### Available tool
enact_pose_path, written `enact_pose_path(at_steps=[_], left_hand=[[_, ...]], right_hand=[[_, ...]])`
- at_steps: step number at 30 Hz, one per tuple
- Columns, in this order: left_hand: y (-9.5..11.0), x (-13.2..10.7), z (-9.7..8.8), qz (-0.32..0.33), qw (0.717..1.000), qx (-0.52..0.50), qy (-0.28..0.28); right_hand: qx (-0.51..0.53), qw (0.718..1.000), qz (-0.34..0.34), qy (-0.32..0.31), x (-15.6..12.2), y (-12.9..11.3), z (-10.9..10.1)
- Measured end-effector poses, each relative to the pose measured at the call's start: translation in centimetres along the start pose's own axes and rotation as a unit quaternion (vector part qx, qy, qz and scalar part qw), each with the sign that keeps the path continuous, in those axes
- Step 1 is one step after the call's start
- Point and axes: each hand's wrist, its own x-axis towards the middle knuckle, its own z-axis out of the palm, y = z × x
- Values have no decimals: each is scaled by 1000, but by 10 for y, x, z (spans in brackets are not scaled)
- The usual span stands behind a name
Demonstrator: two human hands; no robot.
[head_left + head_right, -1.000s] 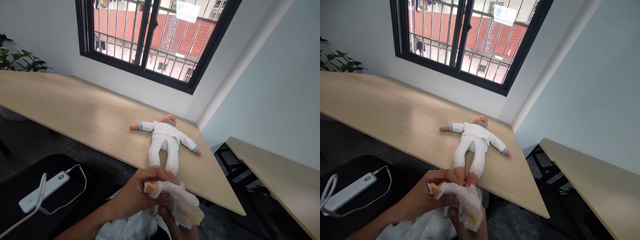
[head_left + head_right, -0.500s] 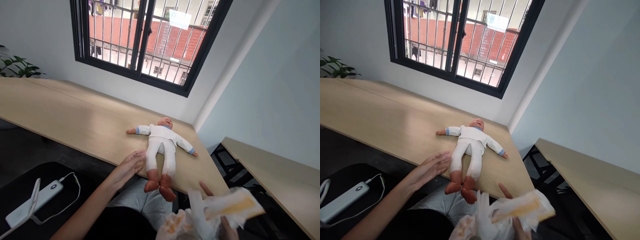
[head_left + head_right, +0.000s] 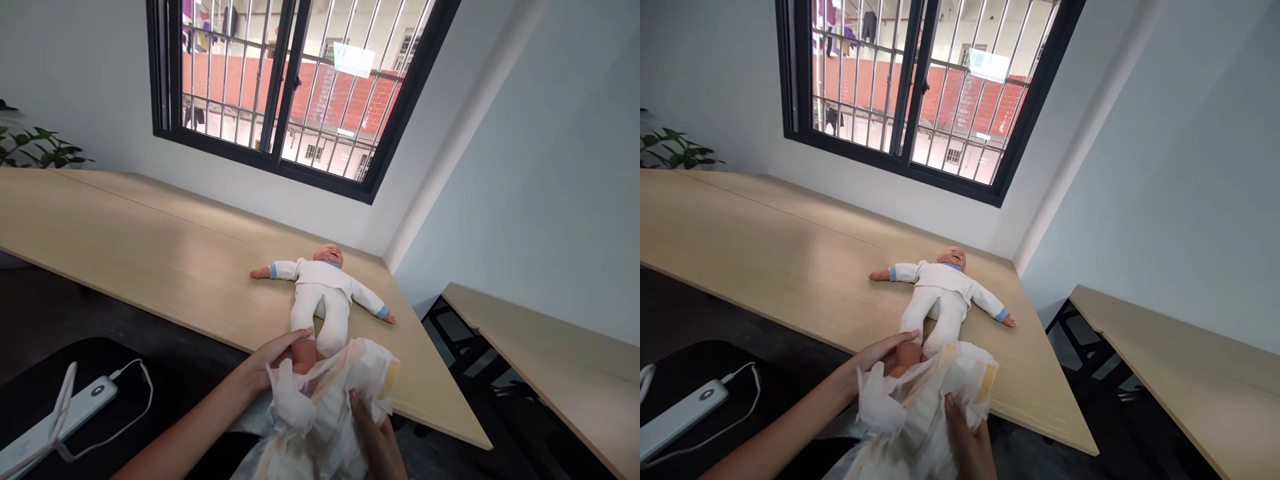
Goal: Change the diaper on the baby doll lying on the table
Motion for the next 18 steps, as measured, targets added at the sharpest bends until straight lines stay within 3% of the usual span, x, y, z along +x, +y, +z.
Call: enact_pose_path(at_steps=[2, 6, 11, 14, 18], left_hand=[[-6, 10, -2, 0, 999, -35, -33], [-4, 27, -5, 34, 998, -19, -45], [37, 24, 21, 2, 992, 50, -112], [74, 25, 48, 18, 986, 100, -135], [113, 39, 78, 36, 975, 138, -171]], right_hand=[[1, 1000, 1, 1, 2, 2, -1], [-11, 1000, -10, 14, 6, 0, -8], [-132, 988, -78, 28, 6, -29, -29], [-255, 959, -106, -58, 14, -47, -24], [-306, 925, -78, -213, 50, -56, 19]])
